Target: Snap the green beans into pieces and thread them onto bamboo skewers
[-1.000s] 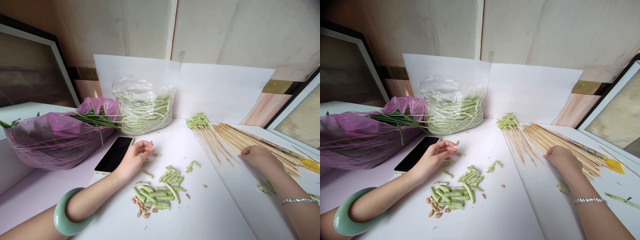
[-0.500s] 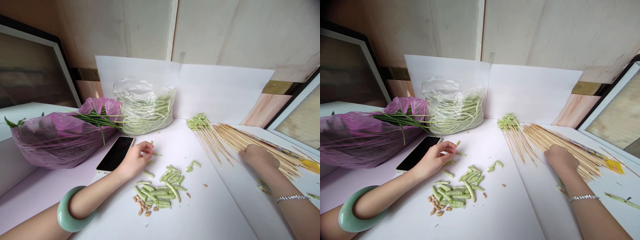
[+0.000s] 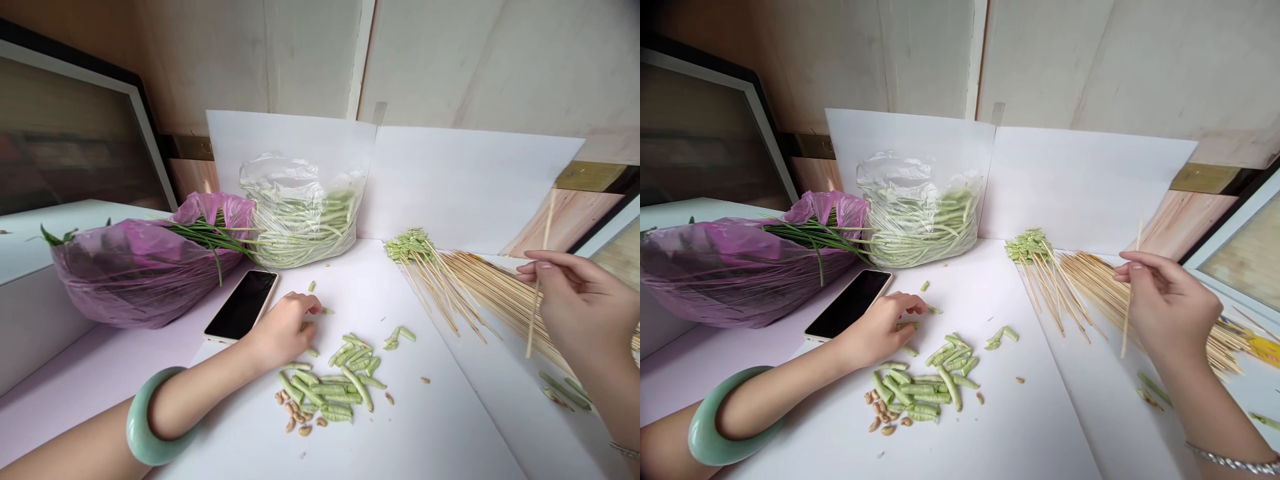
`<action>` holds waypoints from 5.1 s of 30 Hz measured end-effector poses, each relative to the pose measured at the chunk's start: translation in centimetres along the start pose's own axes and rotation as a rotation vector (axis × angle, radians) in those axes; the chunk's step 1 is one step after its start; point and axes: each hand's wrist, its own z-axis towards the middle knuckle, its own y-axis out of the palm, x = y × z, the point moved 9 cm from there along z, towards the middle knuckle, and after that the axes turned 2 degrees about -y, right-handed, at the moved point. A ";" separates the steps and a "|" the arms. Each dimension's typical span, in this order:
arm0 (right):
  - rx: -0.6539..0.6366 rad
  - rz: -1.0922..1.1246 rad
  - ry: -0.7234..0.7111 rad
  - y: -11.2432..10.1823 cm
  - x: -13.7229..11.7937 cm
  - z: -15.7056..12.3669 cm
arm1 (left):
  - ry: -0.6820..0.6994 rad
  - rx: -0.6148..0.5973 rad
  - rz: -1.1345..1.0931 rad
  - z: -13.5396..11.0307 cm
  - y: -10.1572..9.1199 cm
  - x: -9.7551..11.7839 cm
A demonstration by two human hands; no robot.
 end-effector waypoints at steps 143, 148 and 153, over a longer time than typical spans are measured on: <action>-0.840 0.745 0.118 6.4 -11.4 -12.8 | -0.078 -0.011 -0.757 -0.4 1.6 0.6; -0.880 0.695 -0.001 6.5 -12.4 -13.4 | -0.074 -0.027 -0.936 -0.4 1.8 0.8; -0.869 0.643 0.064 6.5 -12.0 -13.6 | -0.061 -0.045 -0.991 -0.6 1.9 1.1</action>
